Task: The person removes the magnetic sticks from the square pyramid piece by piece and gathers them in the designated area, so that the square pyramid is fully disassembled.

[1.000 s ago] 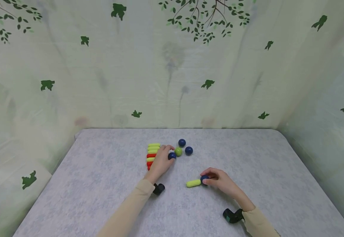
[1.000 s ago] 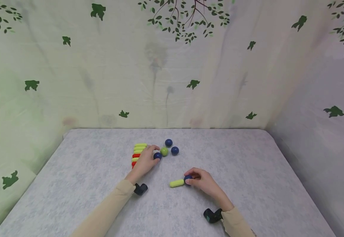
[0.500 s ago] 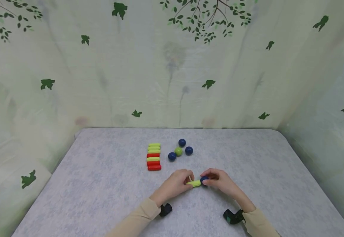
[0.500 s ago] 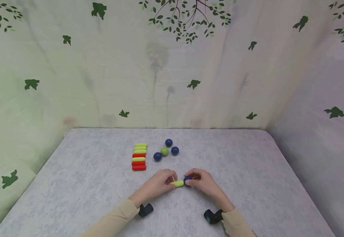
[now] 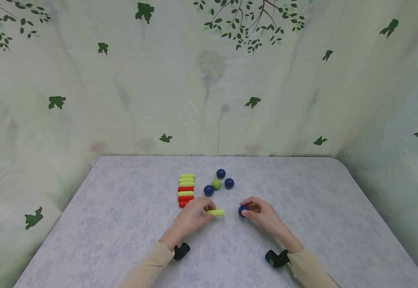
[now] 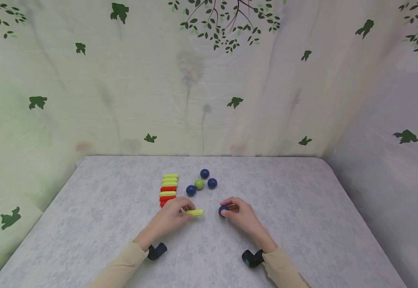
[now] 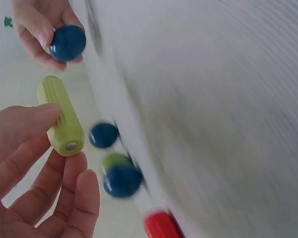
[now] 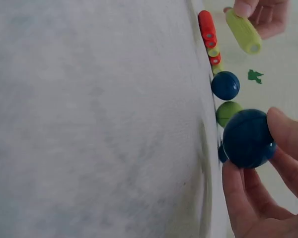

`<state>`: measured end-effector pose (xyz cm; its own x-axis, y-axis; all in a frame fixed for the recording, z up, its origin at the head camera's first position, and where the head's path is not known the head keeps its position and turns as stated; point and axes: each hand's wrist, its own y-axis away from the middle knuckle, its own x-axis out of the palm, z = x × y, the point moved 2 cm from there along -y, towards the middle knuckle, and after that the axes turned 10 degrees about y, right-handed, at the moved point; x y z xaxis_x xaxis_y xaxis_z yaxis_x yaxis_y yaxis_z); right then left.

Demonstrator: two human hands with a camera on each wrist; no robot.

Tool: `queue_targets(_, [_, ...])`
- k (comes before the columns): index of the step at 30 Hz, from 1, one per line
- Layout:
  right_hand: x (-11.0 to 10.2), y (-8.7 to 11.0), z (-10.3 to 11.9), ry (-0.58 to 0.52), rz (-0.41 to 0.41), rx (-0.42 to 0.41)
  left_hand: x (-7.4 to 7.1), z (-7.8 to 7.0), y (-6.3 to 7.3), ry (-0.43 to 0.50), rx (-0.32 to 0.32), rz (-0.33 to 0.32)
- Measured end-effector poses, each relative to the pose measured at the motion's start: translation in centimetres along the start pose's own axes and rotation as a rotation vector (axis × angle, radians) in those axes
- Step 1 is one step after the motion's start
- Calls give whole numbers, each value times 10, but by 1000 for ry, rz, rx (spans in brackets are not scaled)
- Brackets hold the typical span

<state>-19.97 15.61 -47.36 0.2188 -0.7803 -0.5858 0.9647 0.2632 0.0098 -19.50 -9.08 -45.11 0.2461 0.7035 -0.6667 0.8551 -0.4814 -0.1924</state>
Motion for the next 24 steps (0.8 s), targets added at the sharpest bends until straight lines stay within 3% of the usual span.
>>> queue_targets(3, [2, -9, 3, 16, -68, 36, -14, 14, 10, -53, -24, -53])
queue_targets(10, [12, -34, 9, 54, -172, 25, -34, 36, 23, -142, -112, -128])
queue_targets(16, [23, -53, 15, 89, -189, 37, -37, 43, 25, -152, -171, -124])
queue_targets(24, [31, -65, 20, 128, -215, 49, -35, 41, 21, -200, -151, -127])
